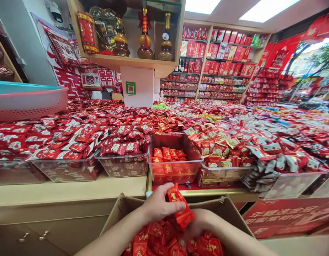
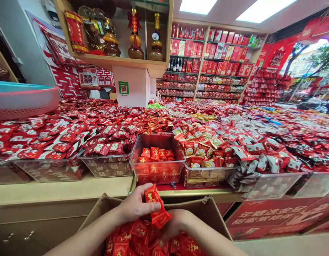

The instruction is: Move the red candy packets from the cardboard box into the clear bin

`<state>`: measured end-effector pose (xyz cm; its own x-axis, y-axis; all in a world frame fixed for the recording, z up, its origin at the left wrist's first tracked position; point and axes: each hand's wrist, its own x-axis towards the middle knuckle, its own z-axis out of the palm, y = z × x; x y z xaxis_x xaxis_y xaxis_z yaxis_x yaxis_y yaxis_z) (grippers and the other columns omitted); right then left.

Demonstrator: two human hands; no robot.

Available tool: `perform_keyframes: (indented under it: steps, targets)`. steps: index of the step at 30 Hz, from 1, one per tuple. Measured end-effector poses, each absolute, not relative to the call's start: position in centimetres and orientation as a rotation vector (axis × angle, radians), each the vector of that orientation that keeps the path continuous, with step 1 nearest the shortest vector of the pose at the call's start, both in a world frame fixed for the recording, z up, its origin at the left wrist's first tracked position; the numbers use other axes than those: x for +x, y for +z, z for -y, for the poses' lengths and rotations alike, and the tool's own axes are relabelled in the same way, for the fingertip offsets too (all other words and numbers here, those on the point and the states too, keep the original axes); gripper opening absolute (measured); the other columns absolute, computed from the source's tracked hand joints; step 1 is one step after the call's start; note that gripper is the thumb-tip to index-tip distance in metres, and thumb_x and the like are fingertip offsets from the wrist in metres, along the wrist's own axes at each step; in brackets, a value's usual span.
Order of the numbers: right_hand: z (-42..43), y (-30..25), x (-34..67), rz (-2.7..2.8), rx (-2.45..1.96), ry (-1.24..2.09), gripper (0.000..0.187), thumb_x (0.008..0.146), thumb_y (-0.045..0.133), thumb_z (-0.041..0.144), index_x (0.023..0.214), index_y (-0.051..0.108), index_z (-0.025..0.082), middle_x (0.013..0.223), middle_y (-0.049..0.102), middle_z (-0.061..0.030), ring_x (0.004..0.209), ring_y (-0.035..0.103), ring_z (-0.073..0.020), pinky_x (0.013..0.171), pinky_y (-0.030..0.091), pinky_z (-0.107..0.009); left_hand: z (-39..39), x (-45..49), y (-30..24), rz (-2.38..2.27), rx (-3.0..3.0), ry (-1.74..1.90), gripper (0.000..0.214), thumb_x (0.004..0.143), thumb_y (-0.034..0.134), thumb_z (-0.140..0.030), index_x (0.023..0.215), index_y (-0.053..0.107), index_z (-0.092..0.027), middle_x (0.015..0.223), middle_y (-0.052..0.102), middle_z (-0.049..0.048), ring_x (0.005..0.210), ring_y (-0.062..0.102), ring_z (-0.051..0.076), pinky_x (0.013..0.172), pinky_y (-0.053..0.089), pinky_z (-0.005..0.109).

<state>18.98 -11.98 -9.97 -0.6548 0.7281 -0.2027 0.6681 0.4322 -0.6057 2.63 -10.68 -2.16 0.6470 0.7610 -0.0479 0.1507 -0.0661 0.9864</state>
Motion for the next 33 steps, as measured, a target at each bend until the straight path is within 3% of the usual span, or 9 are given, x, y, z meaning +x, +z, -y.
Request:
perform_keyframes:
  steps: [5, 7, 9, 12, 17, 21, 24, 29, 33]
  targets:
    - [12.8, -4.0, 20.7, 2.062, -1.061, 1.736, 0.049, 0.055, 0.067, 0.036, 0.098, 0.053, 0.019, 0.077, 0.059, -0.0001, 0.066, 0.054, -0.0134, 0.056, 0.041, -0.022, 10.0, 2.5, -2.3, -0.821, 1.628, 0.827, 0.034, 0.064, 0.059, -0.036, 0.086, 0.042, -0.017, 0.064, 0.042, -0.0053, 0.057, 0.039, 0.007, 0.055, 0.034, 0.017]
    - [12.8, -2.9, 20.7, 1.827, -0.998, 1.660, 0.043, 0.064, 0.061, 0.037, 0.100, 0.050, 0.018, 0.080, 0.057, -0.0011, 0.071, 0.052, -0.0125, 0.061, 0.040, -0.022, 9.9, 2.5, -2.5, -0.888, 1.744, 0.866, 0.035, 0.064, 0.059, -0.035, 0.089, 0.041, -0.018, 0.065, 0.044, -0.0050, 0.058, 0.040, 0.008, 0.056, 0.035, 0.018]
    - [12.5, -3.0, 20.4, 1.729, -1.045, 1.393, 0.028, 0.071, 0.054, 0.038, 0.086, 0.053, 0.014, 0.074, 0.054, -0.0007, 0.067, 0.048, -0.0102, 0.060, 0.038, -0.021, 9.9, 2.6, -2.6, -0.943, 1.852, 0.887, 0.037, 0.063, 0.059, -0.035, 0.091, 0.040, -0.019, 0.068, 0.047, -0.0043, 0.060, 0.042, 0.009, 0.058, 0.035, 0.020]
    - [11.8, -4.0, 19.8, 1.691, -1.127, 1.195, 0.028, 0.073, 0.051, 0.040, 0.068, 0.049, 0.013, 0.062, 0.047, 0.0018, 0.057, 0.041, -0.0074, 0.052, 0.034, -0.019, 10.1, 2.7, -3.0, -0.934, 1.914, 0.848, 0.041, 0.063, 0.058, -0.036, 0.094, 0.037, -0.020, 0.072, 0.050, -0.0036, 0.061, 0.044, 0.009, 0.058, 0.036, 0.021]
    - [12.0, -4.6, 19.5, 1.613, -1.112, 1.327, 0.031, 0.073, 0.049, 0.043, 0.066, 0.043, 0.014, 0.056, 0.040, 0.0047, 0.049, 0.033, -0.0048, 0.045, 0.028, -0.017, 9.5, 2.6, -3.4, -0.821, 1.807, 0.713, 0.050, 0.061, 0.060, -0.040, 0.100, 0.038, -0.019, 0.079, 0.050, -0.0016, 0.066, 0.044, 0.010, 0.058, 0.036, 0.020]
    - [12.5, -4.1, 19.5, 1.583, -1.101, 1.463, 0.030, 0.073, 0.049, 0.044, 0.068, 0.041, 0.016, 0.050, 0.035, 0.0075, 0.041, 0.029, -0.0034, 0.039, 0.022, -0.017, 8.5, 2.6, -3.4, -0.739, 1.685, 0.696, 0.033, 0.077, 0.038, -0.044, 0.083, 0.048, -0.013, 0.071, 0.047, -0.0011, 0.064, 0.042, 0.009, 0.059, 0.035, 0.020]
    - [12.6, -4.3, 19.4, 1.548, -1.124, 1.422, 0.031, 0.072, 0.050, 0.045, 0.067, 0.041, 0.016, 0.051, 0.036, 0.0072, 0.042, 0.029, -0.0036, 0.040, 0.023, -0.017, 8.3, 2.8, -3.5, -0.774, 1.669, 0.734, 0.029, 0.075, 0.044, -0.041, 0.077, 0.050, -0.013, 0.066, 0.047, -0.0023, 0.059, 0.040, 0.008, 0.056, 0.033, 0.019]
    - [12.4, -4.8, 19.4, 1.621, -1.114, 1.340, 0.030, 0.071, 0.053, 0.043, 0.066, 0.042, 0.015, 0.057, 0.038, 0.0056, 0.049, 0.031, -0.0047, 0.046, 0.027, -0.018, 8.4, 2.7, -3.7, -0.751, 1.641, 0.652, 0.035, 0.073, 0.048, -0.039, 0.096, 0.048, -0.013, 0.058, 0.043, -0.0048, 0.052, 0.037, 0.007, 0.049, 0.028, 0.018]
    - [12.4, -4.5, 19.5, 1.700, -1.134, 1.205, 0.029, 0.070, 0.055, 0.039, 0.064, 0.043, 0.014, 0.058, 0.041, 0.0045, 0.052, 0.035, -0.0052, 0.048, 0.031, -0.019, 8.5, 2.4, -3.6, -0.656, 1.725, 0.549, 0.029, 0.074, 0.047, -0.039, 0.085, 0.052, -0.012, 0.064, 0.045, -0.0026, 0.058, 0.039, 0.007, 0.054, 0.030, 0.019]
